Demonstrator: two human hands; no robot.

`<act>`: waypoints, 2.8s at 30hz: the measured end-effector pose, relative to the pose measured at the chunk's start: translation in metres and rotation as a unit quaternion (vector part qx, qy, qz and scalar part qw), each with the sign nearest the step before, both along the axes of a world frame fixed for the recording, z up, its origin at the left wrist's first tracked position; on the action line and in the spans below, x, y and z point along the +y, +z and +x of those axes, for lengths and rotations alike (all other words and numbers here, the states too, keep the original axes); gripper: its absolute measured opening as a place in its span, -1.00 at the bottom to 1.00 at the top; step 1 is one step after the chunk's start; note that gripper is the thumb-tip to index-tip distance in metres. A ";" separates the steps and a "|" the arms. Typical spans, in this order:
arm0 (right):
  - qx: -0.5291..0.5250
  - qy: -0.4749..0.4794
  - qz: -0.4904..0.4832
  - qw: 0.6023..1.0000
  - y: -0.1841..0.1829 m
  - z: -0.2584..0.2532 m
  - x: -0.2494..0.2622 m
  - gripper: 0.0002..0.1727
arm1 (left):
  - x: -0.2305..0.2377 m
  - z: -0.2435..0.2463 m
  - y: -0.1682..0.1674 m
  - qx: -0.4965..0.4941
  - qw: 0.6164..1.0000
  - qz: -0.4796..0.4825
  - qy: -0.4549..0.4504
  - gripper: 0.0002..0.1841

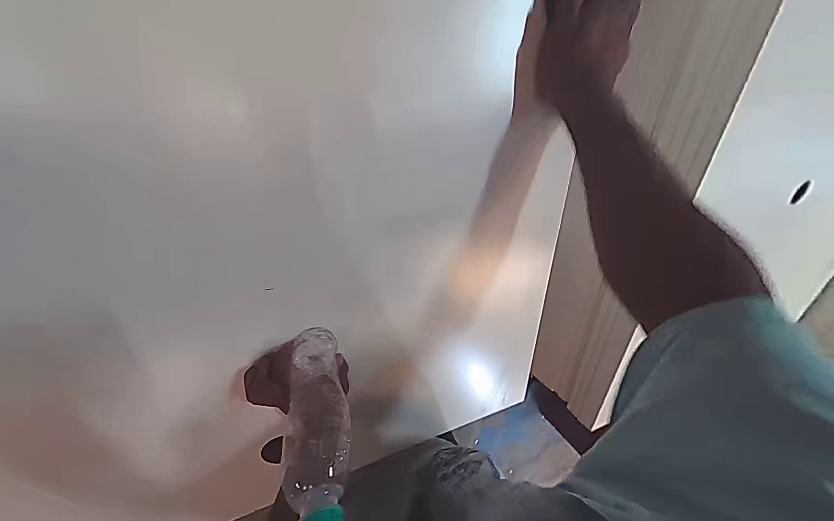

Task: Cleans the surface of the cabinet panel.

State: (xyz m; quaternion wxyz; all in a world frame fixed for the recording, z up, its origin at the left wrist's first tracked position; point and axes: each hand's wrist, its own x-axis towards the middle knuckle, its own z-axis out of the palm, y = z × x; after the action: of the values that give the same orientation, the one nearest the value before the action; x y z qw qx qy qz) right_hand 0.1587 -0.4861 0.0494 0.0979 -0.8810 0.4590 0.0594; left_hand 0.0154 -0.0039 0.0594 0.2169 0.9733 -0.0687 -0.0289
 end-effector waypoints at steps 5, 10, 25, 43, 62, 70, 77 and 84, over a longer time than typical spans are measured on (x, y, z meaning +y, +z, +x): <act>-0.033 -0.070 -0.013 0.997 0.000 -0.251 0.154 -0.23 | 0.011 -0.007 -0.006 0.026 1.000 -0.012 -0.009 -0.27; -0.020 -0.283 -0.035 0.958 -0.002 -0.414 0.307 -0.19 | 0.013 -0.010 -0.026 0.096 0.990 0.102 0.006 -0.33; -0.114 -0.331 0.021 0.937 0.011 -0.288 0.563 -0.37 | -0.015 -0.001 -0.010 0.001 0.988 0.145 0.052 -0.19; -0.202 -0.410 0.059 0.887 0.002 -0.362 0.548 -0.18 | -0.011 0.003 -0.025 -0.057 0.990 0.117 0.052 -0.19; -0.175 -0.107 0.181 0.962 0.032 -0.286 0.535 -0.47 | -0.019 0.002 -0.015 -0.030 0.992 0.103 0.071 -0.18; -0.099 -0.256 -0.018 0.962 -0.012 -0.376 0.331 -0.28 | -0.008 0.002 -0.020 -0.073 0.991 0.105 0.036 -0.18; -0.071 -0.226 0.121 0.964 0.035 -0.367 0.527 -0.37 | -0.019 -0.004 -0.014 -0.076 0.992 0.085 0.048 -0.19; -0.065 -0.296 0.004 0.953 -0.005 -0.404 0.307 -0.19 | -0.007 -0.003 -0.014 -0.044 0.992 0.114 0.035 -0.18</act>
State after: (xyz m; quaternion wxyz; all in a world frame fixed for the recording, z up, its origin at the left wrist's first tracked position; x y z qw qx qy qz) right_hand -0.2457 -0.1795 0.0444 0.1444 -0.7074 0.6914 -0.0281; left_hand 0.0129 -0.0111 0.0458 0.1020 0.9939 -0.0407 0.0138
